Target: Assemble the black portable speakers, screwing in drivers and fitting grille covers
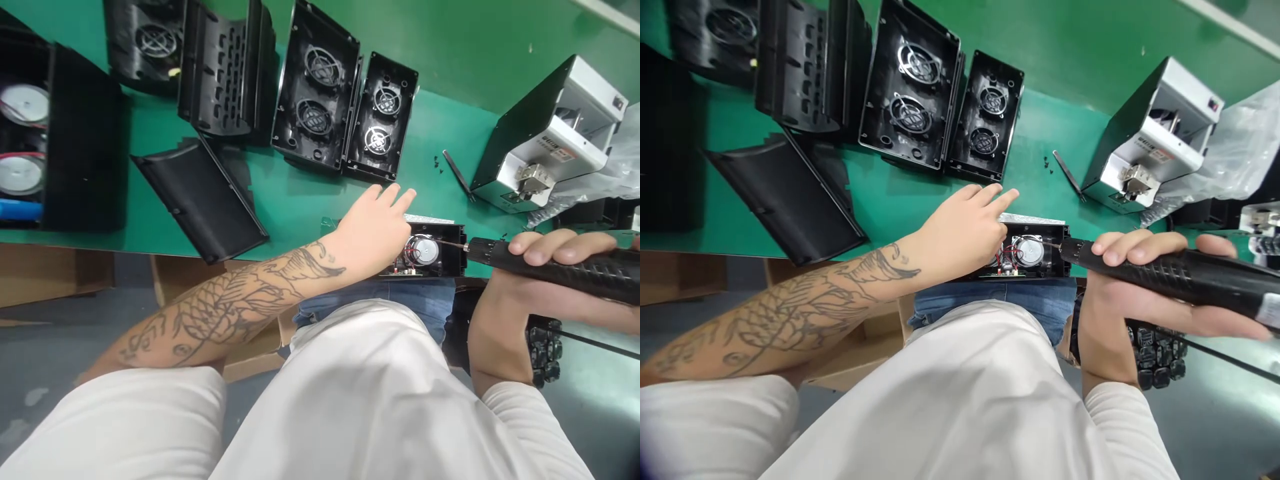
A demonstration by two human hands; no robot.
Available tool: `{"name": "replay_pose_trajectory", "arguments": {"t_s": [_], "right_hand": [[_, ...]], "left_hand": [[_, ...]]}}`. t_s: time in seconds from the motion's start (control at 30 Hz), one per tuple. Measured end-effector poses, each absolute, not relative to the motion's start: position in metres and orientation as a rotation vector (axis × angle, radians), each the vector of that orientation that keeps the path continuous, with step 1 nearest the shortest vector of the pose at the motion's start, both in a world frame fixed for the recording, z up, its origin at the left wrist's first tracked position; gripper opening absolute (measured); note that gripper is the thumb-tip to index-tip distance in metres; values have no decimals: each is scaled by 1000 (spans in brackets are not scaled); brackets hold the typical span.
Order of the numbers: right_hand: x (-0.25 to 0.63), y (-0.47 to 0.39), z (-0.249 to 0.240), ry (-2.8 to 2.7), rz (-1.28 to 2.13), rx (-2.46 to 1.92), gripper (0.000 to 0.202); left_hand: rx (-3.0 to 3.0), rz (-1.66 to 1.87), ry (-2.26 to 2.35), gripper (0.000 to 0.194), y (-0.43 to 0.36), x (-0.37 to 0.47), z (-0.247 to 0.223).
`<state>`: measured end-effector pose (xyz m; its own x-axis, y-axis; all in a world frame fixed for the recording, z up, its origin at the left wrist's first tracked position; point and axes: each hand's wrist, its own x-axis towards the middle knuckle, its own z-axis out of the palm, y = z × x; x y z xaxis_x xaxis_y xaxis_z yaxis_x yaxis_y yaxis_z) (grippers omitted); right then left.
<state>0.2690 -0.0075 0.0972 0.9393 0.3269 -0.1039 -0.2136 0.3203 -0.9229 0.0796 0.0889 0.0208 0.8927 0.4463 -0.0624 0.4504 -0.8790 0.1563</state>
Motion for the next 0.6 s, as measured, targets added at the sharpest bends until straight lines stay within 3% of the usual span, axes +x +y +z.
{"name": "replay_pose_trajectory", "arguments": {"t_s": [0.13,0.37,0.6], "right_hand": [[293,-16,63,-99,295,-1100,87],[316,-15,38,-6,147,-921,84],[321,-26,23,211,220,-877,78]], "left_hand": [[2880,-167,711,28,85,85,26],[2778,-367,787,32,87,90,30],[2701,-227,620,34,102,88,13]]}}
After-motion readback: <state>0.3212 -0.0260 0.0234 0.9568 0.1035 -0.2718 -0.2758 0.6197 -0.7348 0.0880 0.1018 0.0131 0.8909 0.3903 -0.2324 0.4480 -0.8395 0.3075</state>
